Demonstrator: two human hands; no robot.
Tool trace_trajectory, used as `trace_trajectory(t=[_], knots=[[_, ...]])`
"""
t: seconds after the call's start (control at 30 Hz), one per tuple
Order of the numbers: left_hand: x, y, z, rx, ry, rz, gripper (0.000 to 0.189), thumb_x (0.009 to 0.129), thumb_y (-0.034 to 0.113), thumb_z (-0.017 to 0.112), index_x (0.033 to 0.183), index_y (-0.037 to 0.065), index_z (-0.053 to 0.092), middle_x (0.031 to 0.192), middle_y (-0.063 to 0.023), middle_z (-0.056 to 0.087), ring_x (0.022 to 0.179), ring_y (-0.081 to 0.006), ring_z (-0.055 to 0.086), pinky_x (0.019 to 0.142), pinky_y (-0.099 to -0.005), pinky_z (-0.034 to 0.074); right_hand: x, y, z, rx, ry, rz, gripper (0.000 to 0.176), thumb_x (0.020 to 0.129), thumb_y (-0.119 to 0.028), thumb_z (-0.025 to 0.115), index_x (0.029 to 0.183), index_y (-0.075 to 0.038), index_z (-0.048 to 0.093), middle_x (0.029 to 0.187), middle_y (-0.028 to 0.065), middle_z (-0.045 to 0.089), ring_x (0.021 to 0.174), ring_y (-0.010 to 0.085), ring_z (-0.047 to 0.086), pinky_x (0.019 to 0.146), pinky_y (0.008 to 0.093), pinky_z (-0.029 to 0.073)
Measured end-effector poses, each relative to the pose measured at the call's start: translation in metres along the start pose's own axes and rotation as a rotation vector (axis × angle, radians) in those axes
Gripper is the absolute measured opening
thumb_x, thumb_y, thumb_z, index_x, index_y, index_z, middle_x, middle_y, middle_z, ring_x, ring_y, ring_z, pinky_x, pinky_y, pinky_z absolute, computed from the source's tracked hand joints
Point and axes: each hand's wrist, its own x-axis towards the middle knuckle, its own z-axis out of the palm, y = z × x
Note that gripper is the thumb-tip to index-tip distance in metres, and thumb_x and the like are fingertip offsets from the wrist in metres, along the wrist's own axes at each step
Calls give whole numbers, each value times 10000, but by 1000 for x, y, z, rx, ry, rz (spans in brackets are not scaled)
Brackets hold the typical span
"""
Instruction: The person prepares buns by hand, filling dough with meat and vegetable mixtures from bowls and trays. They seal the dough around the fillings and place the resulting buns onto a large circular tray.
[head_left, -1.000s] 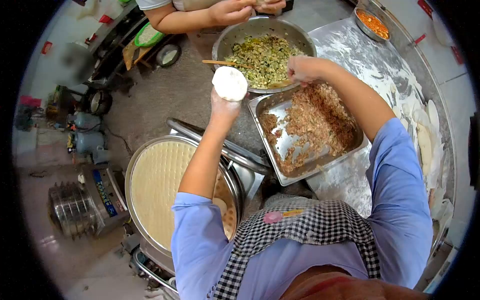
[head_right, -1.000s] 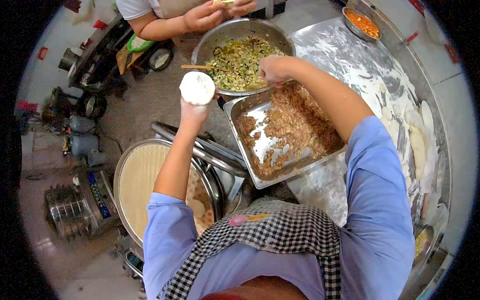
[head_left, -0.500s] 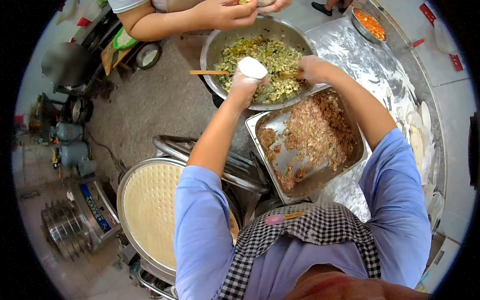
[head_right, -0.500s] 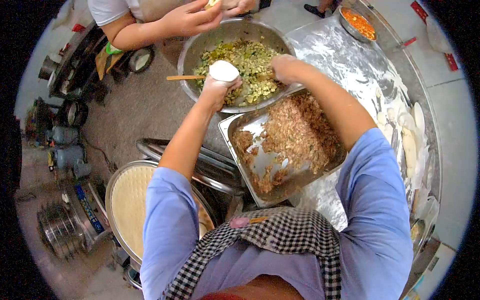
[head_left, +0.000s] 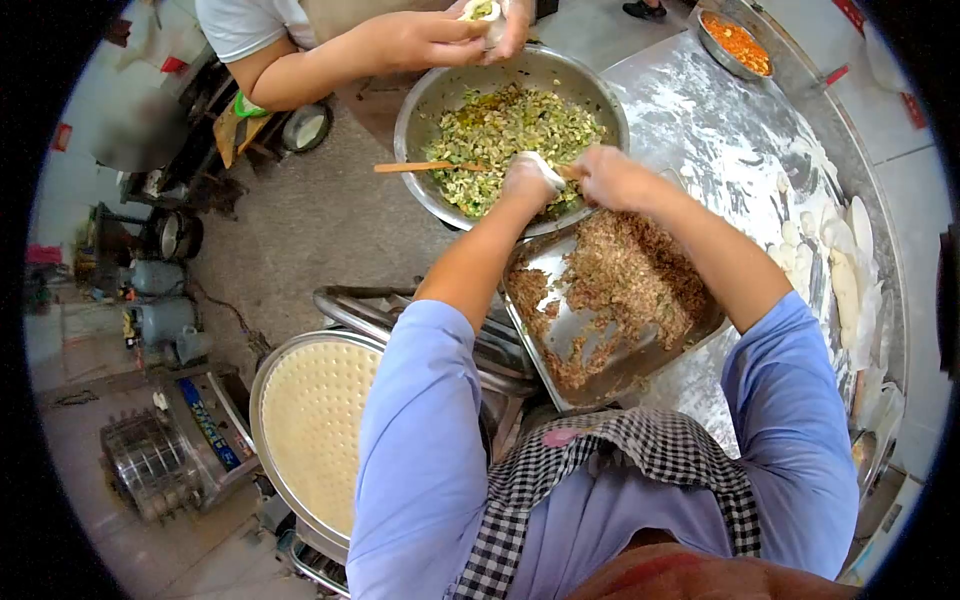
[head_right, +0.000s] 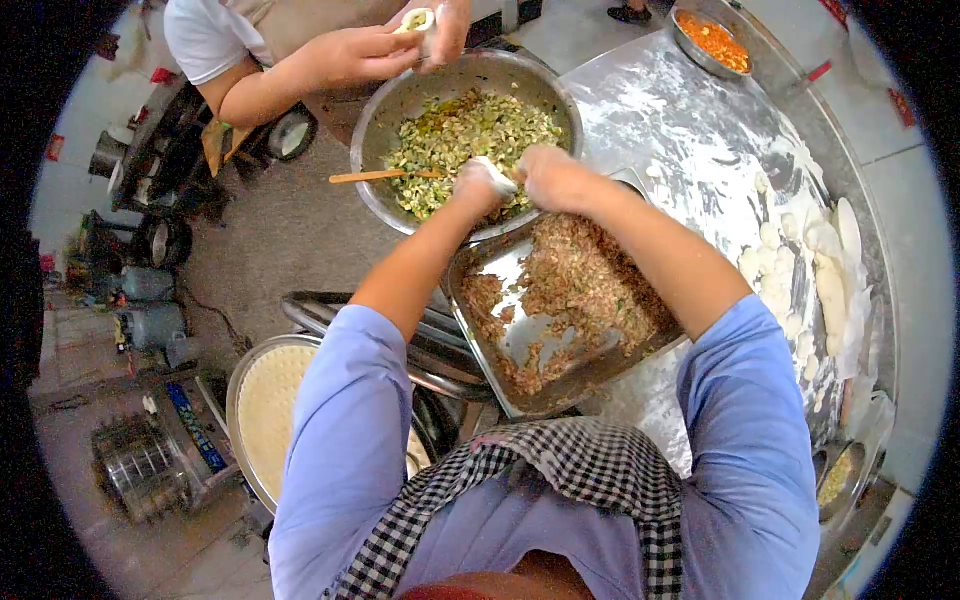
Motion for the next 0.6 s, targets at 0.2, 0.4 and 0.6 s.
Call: trace_trajectory(t=[0.2,0.4,0.6], knots=[[5,-1,-14,-68,-72,-74,532,571,459,759,872,38,638,909,-142,644,823,-242,631,699,-340,502,10,17,-32,-156,-28,-160,174,775,-24,473,899,33,581,942,226,599,918,327,588,771,401,476],[1,-7,-11,-74,-32,19,488,669,335,705,1027,20,598,1058,-173,596,1003,-266,577,853,-329,464,27,16,-21,-26,-31,-41,108,731,-18,496,755,8,598,842,227,614,811,341,609,731,407,476],[-8,-3,-5,-43,109,207,575,669,419,696,983,-37,541,1024,-220,563,952,-337,566,826,-381,457,-6,17,-12,-182,50,-277,166,758,-4,466,821,-2,619,838,211,605,796,301,605,722,402,484]])
